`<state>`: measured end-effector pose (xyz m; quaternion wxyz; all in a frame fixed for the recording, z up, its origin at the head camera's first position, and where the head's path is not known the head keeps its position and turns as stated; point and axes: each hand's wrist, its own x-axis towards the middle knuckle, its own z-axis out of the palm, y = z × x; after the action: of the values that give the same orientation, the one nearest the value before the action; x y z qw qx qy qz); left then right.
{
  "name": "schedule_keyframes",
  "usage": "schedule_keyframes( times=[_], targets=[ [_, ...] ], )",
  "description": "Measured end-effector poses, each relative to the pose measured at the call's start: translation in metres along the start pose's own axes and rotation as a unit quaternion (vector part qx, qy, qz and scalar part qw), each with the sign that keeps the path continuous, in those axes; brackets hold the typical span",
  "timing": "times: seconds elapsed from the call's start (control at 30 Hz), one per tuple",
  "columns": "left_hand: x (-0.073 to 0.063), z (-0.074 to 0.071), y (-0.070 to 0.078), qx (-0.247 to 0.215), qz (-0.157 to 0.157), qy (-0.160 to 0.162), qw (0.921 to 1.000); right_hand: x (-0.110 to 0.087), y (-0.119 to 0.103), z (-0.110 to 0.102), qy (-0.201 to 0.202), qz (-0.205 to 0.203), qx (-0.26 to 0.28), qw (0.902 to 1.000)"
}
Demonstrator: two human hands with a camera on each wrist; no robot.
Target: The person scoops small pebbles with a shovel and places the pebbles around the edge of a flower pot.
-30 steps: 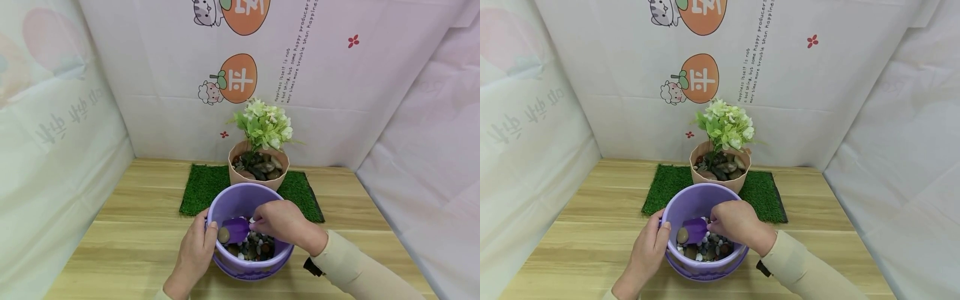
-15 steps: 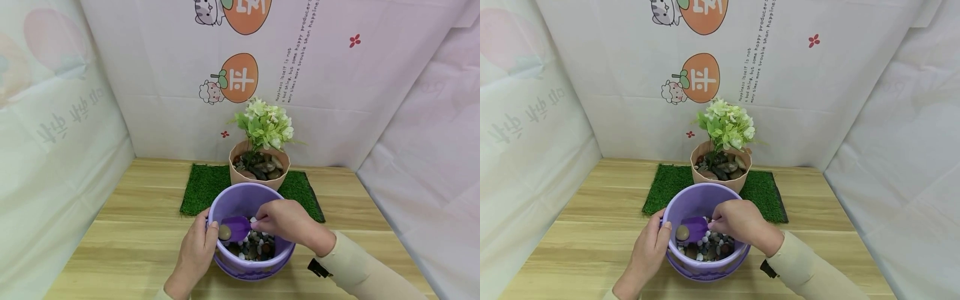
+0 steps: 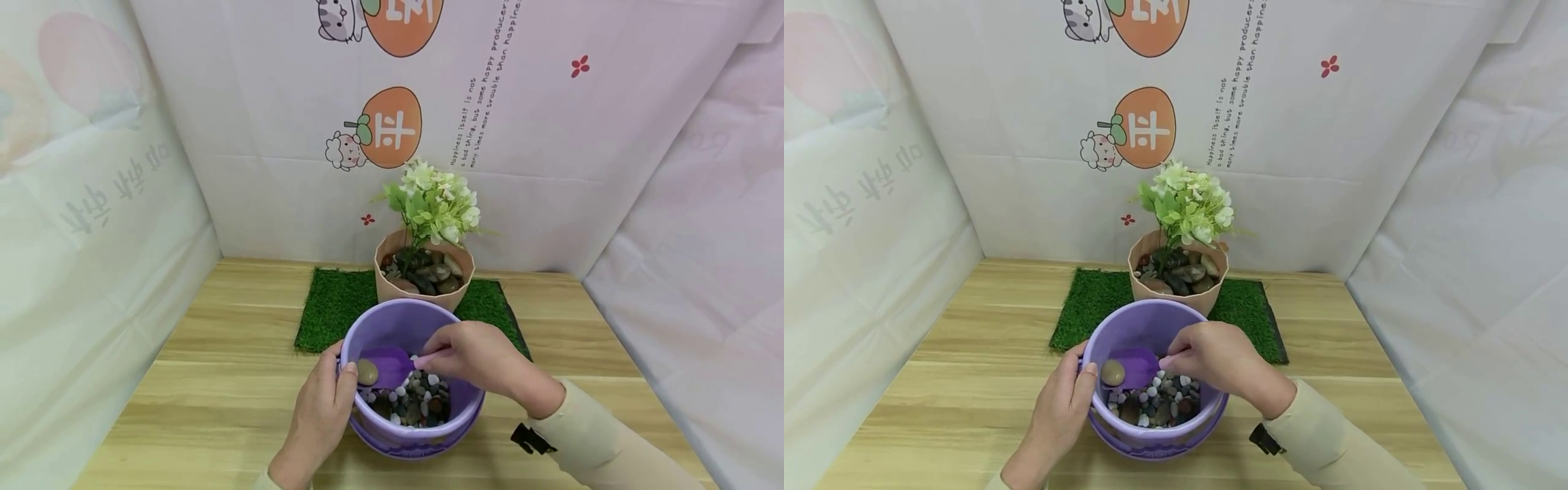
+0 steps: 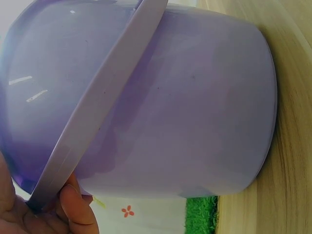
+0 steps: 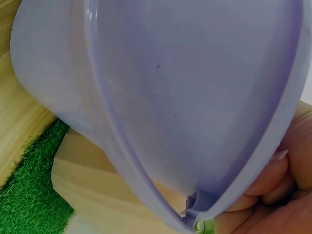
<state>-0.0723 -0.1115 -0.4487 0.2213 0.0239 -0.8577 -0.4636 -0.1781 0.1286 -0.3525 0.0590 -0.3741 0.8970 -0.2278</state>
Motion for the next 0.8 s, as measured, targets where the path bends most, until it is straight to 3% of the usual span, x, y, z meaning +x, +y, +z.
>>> schedule_keyframes(
  times=[0.3, 0.8],
  targets=[
    [-0.001, 0.0, 0.0, 0.002, -0.002, 0.001, 1.0, -0.003, 0.005, -0.007, -0.004, 0.044, 0.064, 0.997],
    [-0.001, 0.001, 0.001, 0.006, -0.006, -0.005, 1.0, -0.005, 0.011, -0.009, -0.005, 0.055, 0.118, 0.9915]
  ],
)
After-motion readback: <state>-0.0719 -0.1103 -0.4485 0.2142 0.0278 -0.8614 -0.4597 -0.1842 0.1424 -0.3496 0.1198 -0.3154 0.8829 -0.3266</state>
